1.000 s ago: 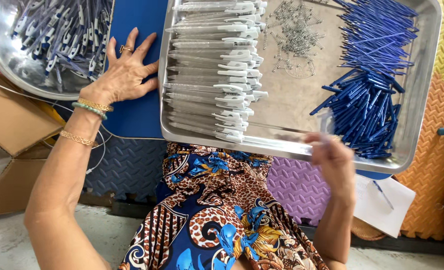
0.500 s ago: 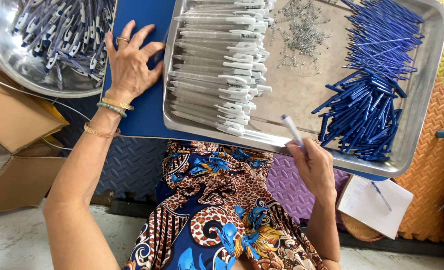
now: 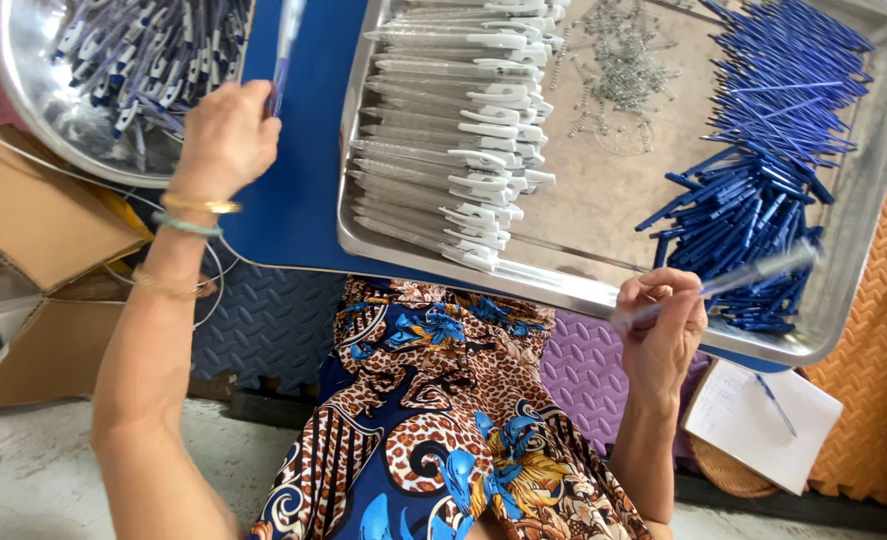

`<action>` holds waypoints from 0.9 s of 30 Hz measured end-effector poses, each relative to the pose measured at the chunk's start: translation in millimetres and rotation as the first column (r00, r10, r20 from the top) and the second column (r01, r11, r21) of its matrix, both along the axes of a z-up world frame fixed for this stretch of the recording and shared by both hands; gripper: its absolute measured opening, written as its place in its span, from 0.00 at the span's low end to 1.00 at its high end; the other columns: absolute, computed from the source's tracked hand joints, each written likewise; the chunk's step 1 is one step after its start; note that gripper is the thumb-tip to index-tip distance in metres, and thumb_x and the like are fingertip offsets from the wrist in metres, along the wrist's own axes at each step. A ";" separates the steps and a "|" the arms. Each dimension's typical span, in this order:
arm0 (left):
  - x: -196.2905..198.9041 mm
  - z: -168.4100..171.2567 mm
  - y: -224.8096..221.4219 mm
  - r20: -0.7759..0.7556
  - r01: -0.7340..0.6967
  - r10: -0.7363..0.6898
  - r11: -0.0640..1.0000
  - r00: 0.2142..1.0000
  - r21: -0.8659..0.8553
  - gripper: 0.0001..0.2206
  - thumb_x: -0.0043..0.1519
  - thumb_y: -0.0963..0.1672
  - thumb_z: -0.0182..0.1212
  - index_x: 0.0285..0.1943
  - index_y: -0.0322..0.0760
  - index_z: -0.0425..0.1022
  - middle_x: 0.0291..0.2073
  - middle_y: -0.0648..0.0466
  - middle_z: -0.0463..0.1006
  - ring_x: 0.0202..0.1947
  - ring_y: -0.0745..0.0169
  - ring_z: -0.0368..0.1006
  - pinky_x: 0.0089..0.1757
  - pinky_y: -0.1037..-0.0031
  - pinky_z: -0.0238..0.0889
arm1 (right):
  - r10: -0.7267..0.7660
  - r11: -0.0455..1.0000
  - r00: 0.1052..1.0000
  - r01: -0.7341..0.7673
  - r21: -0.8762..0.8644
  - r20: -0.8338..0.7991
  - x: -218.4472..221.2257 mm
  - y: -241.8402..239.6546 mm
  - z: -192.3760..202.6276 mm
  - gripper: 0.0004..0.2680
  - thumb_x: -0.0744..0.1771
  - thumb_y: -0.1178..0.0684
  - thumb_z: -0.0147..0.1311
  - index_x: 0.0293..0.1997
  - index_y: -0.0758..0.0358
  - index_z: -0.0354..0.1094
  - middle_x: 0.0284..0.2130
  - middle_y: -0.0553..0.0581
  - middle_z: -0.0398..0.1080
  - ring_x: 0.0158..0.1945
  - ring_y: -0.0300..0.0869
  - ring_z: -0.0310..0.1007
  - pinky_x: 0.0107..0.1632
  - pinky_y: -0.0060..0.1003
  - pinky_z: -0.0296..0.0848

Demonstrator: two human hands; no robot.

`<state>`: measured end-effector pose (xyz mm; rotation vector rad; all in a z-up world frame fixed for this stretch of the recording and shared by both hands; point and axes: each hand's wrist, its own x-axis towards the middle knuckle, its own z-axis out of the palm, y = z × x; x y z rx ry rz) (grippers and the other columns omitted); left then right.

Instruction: The person assembles blue ballpoint pens by inserting ink cartridges into white plastic barrels, adding small metal components, and clicking the pen together by hand.

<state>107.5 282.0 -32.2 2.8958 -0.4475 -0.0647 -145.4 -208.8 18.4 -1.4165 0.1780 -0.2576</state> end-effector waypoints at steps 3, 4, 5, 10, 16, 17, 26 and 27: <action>-35.3 79.3 -25.7 -0.333 -0.154 0.017 0.908 0.943 -0.390 0.10 0.73 0.43 0.59 0.59 0.35 0.79 0.42 0.47 0.87 0.44 0.49 0.85 0.45 0.64 0.76 | 0.043 0.984 0.999 -0.044 0.171 0.006 11.4 10.5 8.1 0.09 0.77 0.51 0.50 0.43 0.57 0.74 0.36 0.55 0.79 0.31 0.36 0.77 0.30 0.25 0.79; -51.0 111.3 -44.1 -0.537 -0.312 -0.032 0.784 0.843 -0.536 0.11 0.75 0.43 0.57 0.63 0.38 0.77 0.43 0.48 0.87 0.47 0.58 0.88 0.47 0.78 0.83 | 0.035 0.975 0.999 -0.030 0.219 -0.021 15.4 15.0 13.7 0.10 0.76 0.61 0.53 0.38 0.59 0.78 0.38 0.58 0.82 0.36 0.40 0.82 0.34 0.29 0.84; -61.0 104.7 -53.9 -0.538 -0.314 -0.030 0.784 0.842 -0.536 0.11 0.75 0.43 0.57 0.63 0.38 0.77 0.43 0.48 0.87 0.47 0.58 0.88 0.47 0.78 0.83 | 0.036 0.975 0.999 -0.031 0.219 -0.022 19.1 18.6 2.0 0.10 0.76 0.61 0.53 0.38 0.59 0.78 0.38 0.58 0.82 0.36 0.40 0.82 0.34 0.29 0.84; -89.2 91.8 -115.9 -0.393 -0.345 -0.535 0.193 0.748 -0.919 0.24 0.69 0.36 0.64 0.76 0.39 0.69 0.56 0.41 0.81 0.48 0.48 0.86 0.48 0.58 0.86 | -0.053 0.998 0.991 0.048 0.039 0.127 43.5 46.0 -6.4 0.08 0.68 0.68 0.63 0.47 0.75 0.66 0.41 0.78 0.77 0.32 0.56 0.84 0.35 0.41 0.84; -101.5 75.9 -163.0 -0.451 -0.402 -0.699 0.250 0.554 -0.881 0.31 0.72 0.41 0.62 0.85 0.50 0.59 0.47 0.42 0.79 0.44 0.51 0.86 0.45 0.59 0.89 | -0.063 0.997 0.975 0.052 0.061 0.212 65.7 70.8 17.7 0.09 0.70 0.62 0.63 0.48 0.77 0.65 0.40 0.78 0.76 0.42 0.59 0.86 0.46 0.53 0.90; -102.5 70.1 -169.5 -0.453 -0.403 -0.702 0.252 0.550 -0.880 0.31 0.72 0.41 0.62 0.85 0.50 0.59 0.47 0.42 0.79 0.44 0.51 0.86 0.45 0.59 0.89 | -0.068 0.997 0.975 0.057 0.060 0.210 67.6 73.3 21.2 0.09 0.70 0.62 0.63 0.48 0.77 0.65 0.40 0.78 0.76 0.42 0.59 0.86 0.46 0.53 0.90; -109.0 38.2 -199.2 -0.429 -0.515 -0.697 0.100 0.574 -0.851 0.32 0.67 0.40 0.73 0.82 0.44 0.66 0.49 0.45 0.83 0.44 0.56 0.88 0.46 0.64 0.89 | -0.024 0.989 0.963 0.062 -0.133 0.268 78.8 89.4 27.2 0.07 0.72 0.61 0.61 0.50 0.72 0.64 0.43 0.73 0.79 0.51 0.58 0.85 0.52 0.49 0.88; -109.2 36.5 -200.2 -0.423 -0.514 -0.705 0.097 0.568 -0.852 0.33 0.67 0.40 0.73 0.82 0.46 0.66 0.49 0.45 0.83 0.43 0.56 0.88 0.45 0.64 0.89 | -0.025 0.989 0.962 0.064 -0.135 0.273 79.1 88.9 26.2 0.07 0.73 0.61 0.61 0.50 0.72 0.64 0.44 0.73 0.79 0.52 0.58 0.85 0.53 0.49 0.88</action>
